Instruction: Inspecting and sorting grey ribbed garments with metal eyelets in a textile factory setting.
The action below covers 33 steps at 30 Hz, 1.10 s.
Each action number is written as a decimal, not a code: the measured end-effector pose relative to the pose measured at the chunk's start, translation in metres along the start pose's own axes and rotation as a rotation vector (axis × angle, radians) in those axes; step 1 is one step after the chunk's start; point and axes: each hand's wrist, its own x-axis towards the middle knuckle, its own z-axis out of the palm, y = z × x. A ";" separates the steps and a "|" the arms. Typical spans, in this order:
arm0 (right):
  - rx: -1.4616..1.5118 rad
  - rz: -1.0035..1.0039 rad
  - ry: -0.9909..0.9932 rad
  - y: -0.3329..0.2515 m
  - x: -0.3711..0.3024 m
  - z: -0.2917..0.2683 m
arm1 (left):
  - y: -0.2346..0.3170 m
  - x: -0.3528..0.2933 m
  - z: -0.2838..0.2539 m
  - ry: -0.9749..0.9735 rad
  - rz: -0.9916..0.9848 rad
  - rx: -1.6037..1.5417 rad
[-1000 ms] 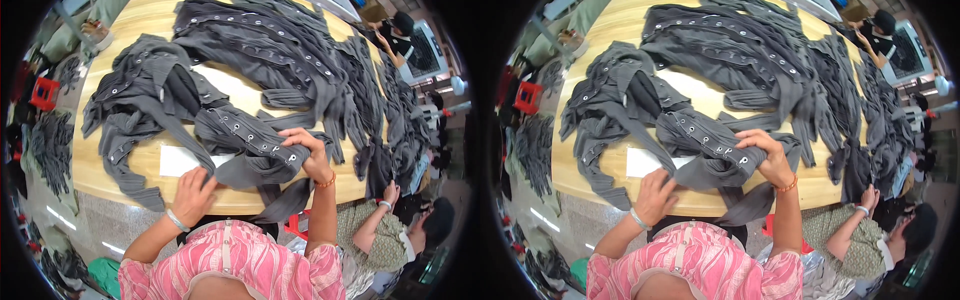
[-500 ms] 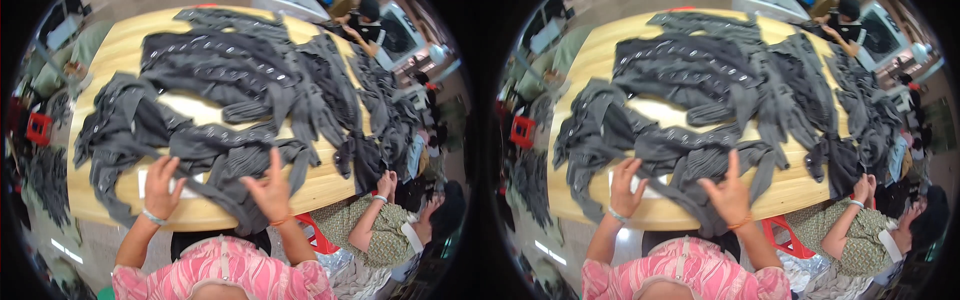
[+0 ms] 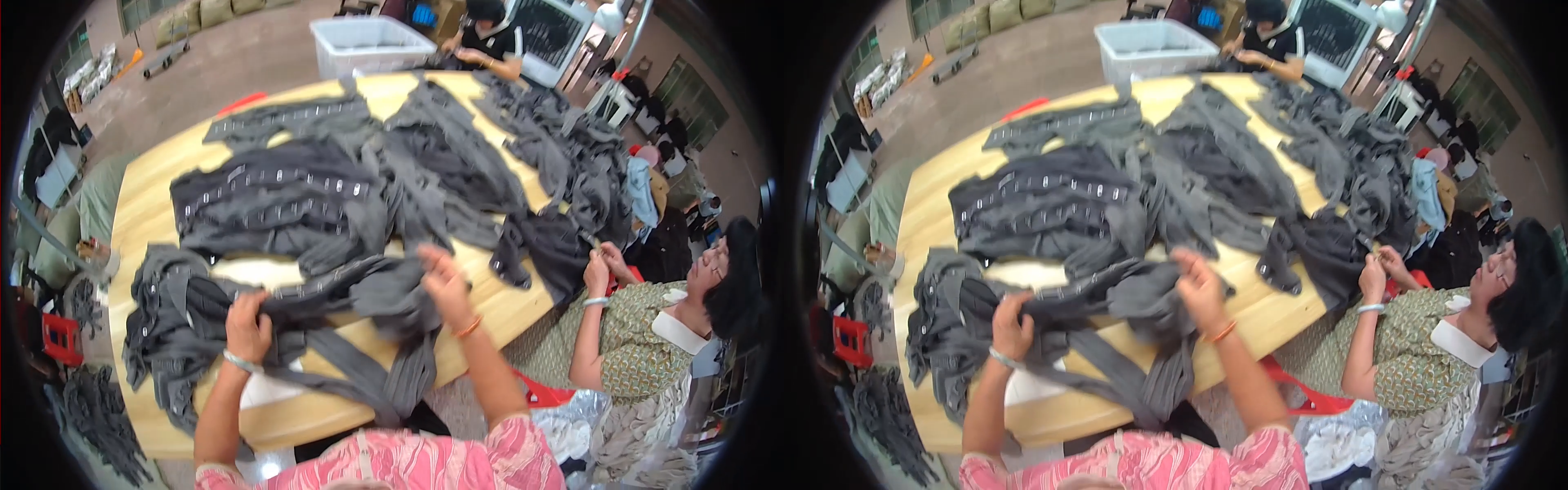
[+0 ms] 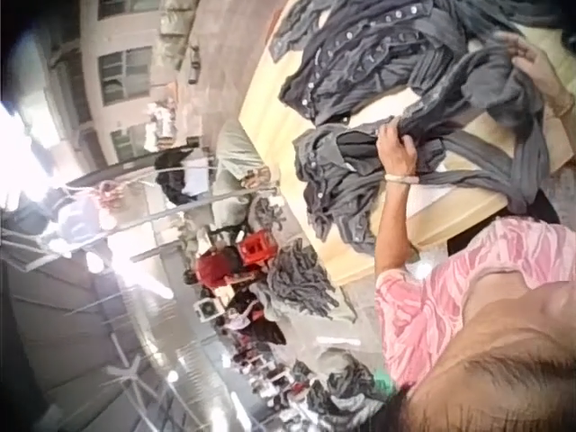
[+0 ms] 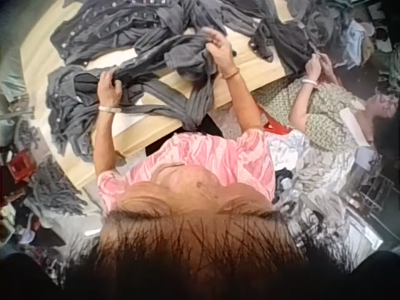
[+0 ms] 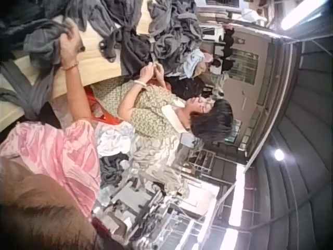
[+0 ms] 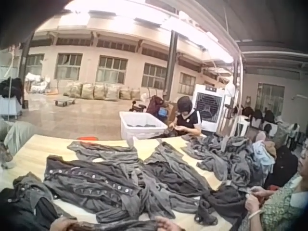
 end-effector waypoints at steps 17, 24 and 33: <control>-0.477 0.210 -0.341 -0.053 -0.036 -0.059 | -0.003 -0.005 -0.062 -0.320 -0.146 0.239; -1.020 -0.262 -0.296 -0.067 -0.058 -0.058 | 0.001 -0.014 -0.086 -0.205 -0.116 0.279; -0.959 -0.498 -0.397 -0.062 -0.098 -0.038 | -0.009 -0.035 -0.093 -0.031 -0.164 0.382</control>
